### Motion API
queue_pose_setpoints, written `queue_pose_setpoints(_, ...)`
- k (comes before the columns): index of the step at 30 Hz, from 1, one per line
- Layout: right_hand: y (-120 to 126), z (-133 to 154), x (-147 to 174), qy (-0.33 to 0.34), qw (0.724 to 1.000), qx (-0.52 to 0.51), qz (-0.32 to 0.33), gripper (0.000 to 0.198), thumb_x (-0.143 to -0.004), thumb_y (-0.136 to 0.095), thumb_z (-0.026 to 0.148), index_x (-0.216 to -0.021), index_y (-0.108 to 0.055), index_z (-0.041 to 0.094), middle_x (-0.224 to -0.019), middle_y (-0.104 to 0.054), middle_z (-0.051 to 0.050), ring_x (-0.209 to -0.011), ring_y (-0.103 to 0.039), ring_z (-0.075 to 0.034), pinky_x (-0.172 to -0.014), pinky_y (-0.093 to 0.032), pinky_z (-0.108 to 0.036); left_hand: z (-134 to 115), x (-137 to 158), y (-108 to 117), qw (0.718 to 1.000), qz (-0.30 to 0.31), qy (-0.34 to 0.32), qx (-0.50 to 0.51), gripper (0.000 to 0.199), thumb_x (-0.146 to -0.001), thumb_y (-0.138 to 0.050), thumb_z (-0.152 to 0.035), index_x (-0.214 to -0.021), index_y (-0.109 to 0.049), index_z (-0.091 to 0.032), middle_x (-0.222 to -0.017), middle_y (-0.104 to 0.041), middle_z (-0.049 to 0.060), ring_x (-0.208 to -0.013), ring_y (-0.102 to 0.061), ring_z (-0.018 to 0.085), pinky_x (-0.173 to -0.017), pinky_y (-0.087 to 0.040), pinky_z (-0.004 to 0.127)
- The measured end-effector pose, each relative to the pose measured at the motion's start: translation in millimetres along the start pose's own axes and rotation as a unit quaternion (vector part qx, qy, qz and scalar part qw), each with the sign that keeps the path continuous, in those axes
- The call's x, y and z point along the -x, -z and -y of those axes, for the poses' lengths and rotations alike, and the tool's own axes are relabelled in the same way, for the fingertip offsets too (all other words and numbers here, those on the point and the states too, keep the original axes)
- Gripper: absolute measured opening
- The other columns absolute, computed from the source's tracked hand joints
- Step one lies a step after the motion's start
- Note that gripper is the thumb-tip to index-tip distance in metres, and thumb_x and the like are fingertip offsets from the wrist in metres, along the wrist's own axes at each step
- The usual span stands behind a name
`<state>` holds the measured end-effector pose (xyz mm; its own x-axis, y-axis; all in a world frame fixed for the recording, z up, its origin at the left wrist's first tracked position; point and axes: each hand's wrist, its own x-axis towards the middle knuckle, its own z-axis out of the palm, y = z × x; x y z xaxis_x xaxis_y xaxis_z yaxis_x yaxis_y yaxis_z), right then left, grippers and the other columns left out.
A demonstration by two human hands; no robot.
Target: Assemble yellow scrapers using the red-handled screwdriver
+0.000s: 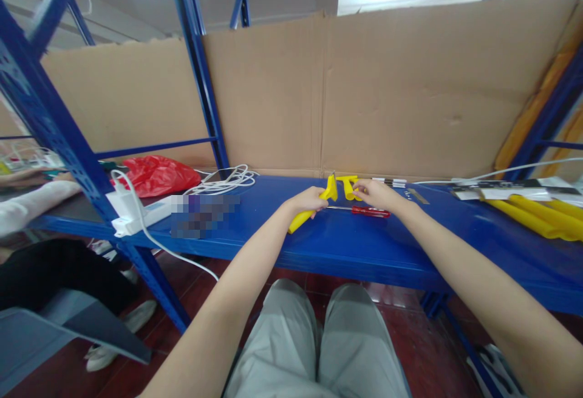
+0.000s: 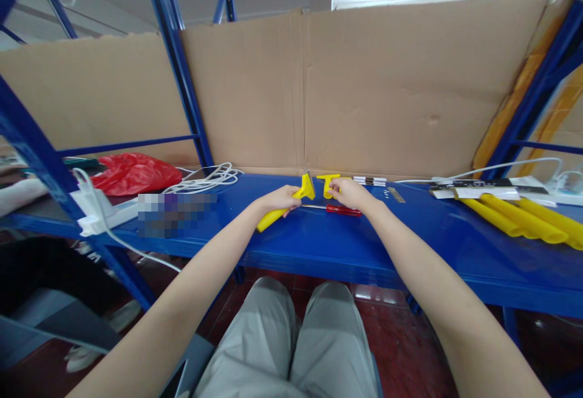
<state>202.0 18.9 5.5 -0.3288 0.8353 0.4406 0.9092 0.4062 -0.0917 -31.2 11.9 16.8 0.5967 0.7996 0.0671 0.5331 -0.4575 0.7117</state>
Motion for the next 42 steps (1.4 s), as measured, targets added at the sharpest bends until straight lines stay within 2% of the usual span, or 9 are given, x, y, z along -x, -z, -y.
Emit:
queue_pose_setpoints(5, -6, 8, 0, 0.041, 0.999, -0.014, 0.015, 0.024, -0.087, -0.053, 0.023, -0.105, -0.067, 0.016, -0.098, -0.072, -0.011, -0.084, -0.066, -0.02, -0.075, -0.048, -0.027, 3, -2, 0, 1.0, 0.017, -0.007, -0.004, 0.015, -0.064, -0.046, -0.004, -0.066, -0.046, -0.019, -0.048, -0.046, -0.007, -0.034, -0.044, 0.008, -0.038, -0.036, 0.019)
queue_pose_setpoints(11, -12, 4, 1, 0.027, 0.998, -0.019, 0.049, 0.025, -0.087, -0.055, 0.024, -0.107, -0.067, 0.017, -0.104, -0.072, -0.011, -0.088, -0.067, -0.02, -0.078, -0.049, -0.028, 4, -3, 1, 0.999, 0.024, -0.026, 0.032, 0.015, -0.065, -0.046, -0.004, -0.067, -0.045, -0.019, -0.05, -0.046, -0.008, -0.034, -0.044, 0.007, -0.037, -0.036, 0.019)
queue_pose_setpoints(17, -9, 9, -2, 0.03, 0.996, -0.082, 0.011, 0.025, -0.088, -0.05, 0.018, -0.103, -0.07, 0.017, -0.105, -0.072, -0.01, -0.09, -0.067, -0.019, -0.081, -0.051, -0.029, 2, -5, -2, 0.989, 0.043, -0.01, 0.142, 0.015, -0.071, -0.048, -0.004, -0.074, -0.045, -0.019, -0.051, -0.046, -0.008, -0.034, -0.043, 0.006, -0.038, -0.034, 0.019)
queue_pose_setpoints(21, 6, -5, -2, -0.06, 0.992, -0.104, -0.032, 0.03, -0.087, -0.048, 0.015, -0.109, -0.069, 0.012, -0.105, -0.072, -0.013, -0.088, -0.067, -0.019, -0.081, -0.051, -0.028, -5, -5, -7, 0.975, 0.046, 0.013, 0.218, 0.017, -0.079, -0.048, -0.005, -0.075, -0.041, -0.02, -0.05, -0.045, -0.009, -0.033, -0.04, 0.005, -0.037, -0.032, 0.018)
queue_pose_setpoints(25, 25, -43, 9, -0.2, 0.973, -0.081, -0.079, 0.037, -0.087, -0.046, 0.015, -0.117, -0.065, 0.008, -0.095, -0.073, -0.014, -0.075, -0.068, -0.017, -0.075, -0.052, -0.026, -19, -12, -14, 0.965, 0.052, 0.017, 0.257, 0.011, -0.088, -0.05, -0.014, -0.079, -0.045, -0.018, -0.051, -0.045, -0.008, -0.034, -0.038, 0.004, -0.037, -0.033, 0.017)
queue_pose_setpoints(28, 31, -69, 20, -0.26, 0.96, -0.036, -0.093, 0.037, -0.084, -0.045, 0.013, -0.114, -0.068, 0.009, -0.094, -0.073, -0.014, -0.077, -0.068, -0.019, -0.076, -0.051, -0.027, -33, -25, -21, 0.961, 0.062, 0.036, 0.266, 0.009, -0.091, -0.048, -0.016, -0.083, -0.05, -0.016, -0.049, -0.045, -0.007, -0.035, -0.038, 0.005, -0.036, -0.031, 0.016)
queue_pose_setpoints(32, 28, -85, 29, -0.298, 0.952, 0.002, -0.077, 0.038, -0.081, -0.046, 0.01, -0.11, -0.07, 0.007, -0.093, -0.073, -0.017, -0.082, -0.069, -0.023, -0.078, -0.051, -0.03, -58, -45, -37, 0.946, 0.088, 0.03, 0.309, 0.016, -0.093, -0.045, -0.016, -0.079, -0.051, -0.015, -0.052, -0.05, -0.004, -0.039, -0.042, 0.005, -0.04, -0.037, 0.016)
queue_pose_setpoints(37, 27, -84, 29, -0.312, 0.948, 0.006, -0.06, 0.038, -0.082, -0.046, 0.011, -0.112, -0.07, 0.007, -0.096, -0.073, -0.018, -0.089, -0.069, -0.024, -0.08, -0.05, -0.028, -90, -61, -62, 0.931, 0.074, 0.089, 0.345, 0.015, -0.092, -0.045, -0.014, -0.077, -0.049, -0.015, -0.049, -0.046, -0.005, -0.039, -0.039, 0.005, -0.039, -0.035, 0.015)
queue_pose_setpoints(42, 27, -85, 28, -0.315, 0.945, 0.028, -0.078, 0.036, -0.08, -0.048, 0.011, -0.106, -0.073, 0.011, -0.106, -0.072, -0.017, -0.102, -0.067, -0.024, -0.084, -0.049, -0.027, -101, -69, -75, 0.919, 0.065, 0.113, 0.372, 0.014, -0.094, -0.045, -0.016, -0.08, -0.05, -0.014, -0.05, -0.047, -0.004, -0.04, -0.04, 0.006, -0.039, -0.036, 0.016)
